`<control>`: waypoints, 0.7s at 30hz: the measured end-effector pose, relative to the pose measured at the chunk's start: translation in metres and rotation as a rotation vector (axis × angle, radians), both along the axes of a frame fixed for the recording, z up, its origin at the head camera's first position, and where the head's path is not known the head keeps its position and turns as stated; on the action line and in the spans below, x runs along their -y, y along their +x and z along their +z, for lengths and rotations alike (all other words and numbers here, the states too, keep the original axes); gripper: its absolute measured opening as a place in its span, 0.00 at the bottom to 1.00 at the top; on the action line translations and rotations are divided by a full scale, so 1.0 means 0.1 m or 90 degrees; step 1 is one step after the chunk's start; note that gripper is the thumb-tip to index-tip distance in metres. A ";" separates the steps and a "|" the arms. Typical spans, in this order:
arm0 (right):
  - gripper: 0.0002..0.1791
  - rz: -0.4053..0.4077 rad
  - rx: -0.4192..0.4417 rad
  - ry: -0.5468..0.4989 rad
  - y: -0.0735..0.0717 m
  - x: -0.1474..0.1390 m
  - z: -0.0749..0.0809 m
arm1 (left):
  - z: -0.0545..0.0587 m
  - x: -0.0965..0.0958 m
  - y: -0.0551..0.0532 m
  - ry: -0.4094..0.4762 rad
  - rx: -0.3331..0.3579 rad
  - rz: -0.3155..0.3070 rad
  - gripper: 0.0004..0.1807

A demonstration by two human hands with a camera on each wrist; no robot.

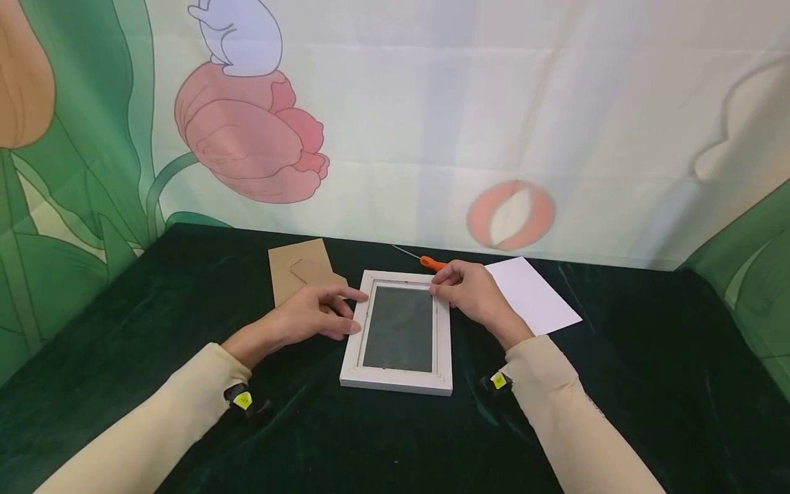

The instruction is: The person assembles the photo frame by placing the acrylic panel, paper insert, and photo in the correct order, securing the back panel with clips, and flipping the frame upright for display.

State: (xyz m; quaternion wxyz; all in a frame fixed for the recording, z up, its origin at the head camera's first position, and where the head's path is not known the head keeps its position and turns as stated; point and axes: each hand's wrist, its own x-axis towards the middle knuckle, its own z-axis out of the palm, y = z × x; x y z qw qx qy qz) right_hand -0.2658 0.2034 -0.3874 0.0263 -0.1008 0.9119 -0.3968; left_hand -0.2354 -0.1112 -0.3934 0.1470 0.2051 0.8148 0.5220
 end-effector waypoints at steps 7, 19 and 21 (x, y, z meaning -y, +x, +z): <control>0.14 0.005 -0.008 0.005 0.01 0.00 -0.02 | -0.03 0.01 -0.01 0.004 0.000 -0.006 0.30; 0.15 0.006 0.005 0.026 0.03 0.04 0.02 | -0.02 0.01 0.00 0.005 0.006 -0.007 0.30; 0.16 0.003 0.006 0.023 0.03 0.04 0.02 | -0.02 0.01 0.00 0.005 0.006 -0.007 0.30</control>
